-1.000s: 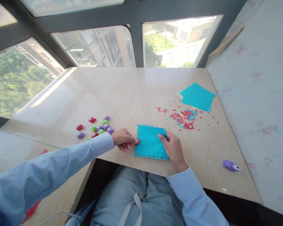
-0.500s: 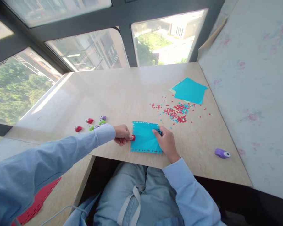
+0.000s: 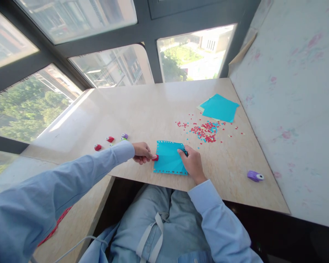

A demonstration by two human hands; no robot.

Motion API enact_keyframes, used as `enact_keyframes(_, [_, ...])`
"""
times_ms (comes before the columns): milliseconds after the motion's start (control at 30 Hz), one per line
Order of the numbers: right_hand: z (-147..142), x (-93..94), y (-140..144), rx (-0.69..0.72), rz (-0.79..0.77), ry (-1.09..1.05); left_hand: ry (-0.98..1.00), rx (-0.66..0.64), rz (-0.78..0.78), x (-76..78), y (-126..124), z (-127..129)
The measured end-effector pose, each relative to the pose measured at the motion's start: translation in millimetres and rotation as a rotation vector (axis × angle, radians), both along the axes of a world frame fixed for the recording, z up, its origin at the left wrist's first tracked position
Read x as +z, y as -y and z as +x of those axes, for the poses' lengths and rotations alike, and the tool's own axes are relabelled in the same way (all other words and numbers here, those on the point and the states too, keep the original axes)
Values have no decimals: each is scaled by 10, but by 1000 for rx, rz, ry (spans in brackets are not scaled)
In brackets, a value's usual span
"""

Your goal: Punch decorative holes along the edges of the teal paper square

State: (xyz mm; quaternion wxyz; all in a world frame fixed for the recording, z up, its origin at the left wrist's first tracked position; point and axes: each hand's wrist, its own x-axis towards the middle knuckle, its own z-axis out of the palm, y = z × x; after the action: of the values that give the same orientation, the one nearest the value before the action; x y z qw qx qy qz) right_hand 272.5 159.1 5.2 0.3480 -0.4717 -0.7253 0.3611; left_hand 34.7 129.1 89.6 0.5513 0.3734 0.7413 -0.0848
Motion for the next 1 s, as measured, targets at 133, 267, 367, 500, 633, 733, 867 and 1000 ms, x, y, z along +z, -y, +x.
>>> enact_keyframes(133, [6, -12, 3, -2, 24, 12, 58, 37, 33, 126, 18, -145])
enact_keyframes(267, [6, -6, 11, -1, 30, 10, 35, 52, 109, 188, 23, -238])
enact_keyframes(367, [8, -4, 17, -5, 42, 5, 1, 1, 236, 137, 86, -208])
enact_keyframes(500, [21, -14, 19, -3, 45, 7, -10, -234, 427, -45, 237, -101])
enact_keyframes(633, [31, -22, 21, -3, 53, 11, -133, -500, 600, -183, 352, -94])
enact_keyframes(733, [32, -19, 27, -2, 50, 8, -196, -544, 640, -194, 418, -230])
enact_keyframes(867, [36, -14, 28, -7, 49, 11, -355, -450, 619, -168, 539, -503])
enact_keyframes(1000, [43, -29, 24, -16, 53, 14, -456, -417, 590, -162, 635, -692])
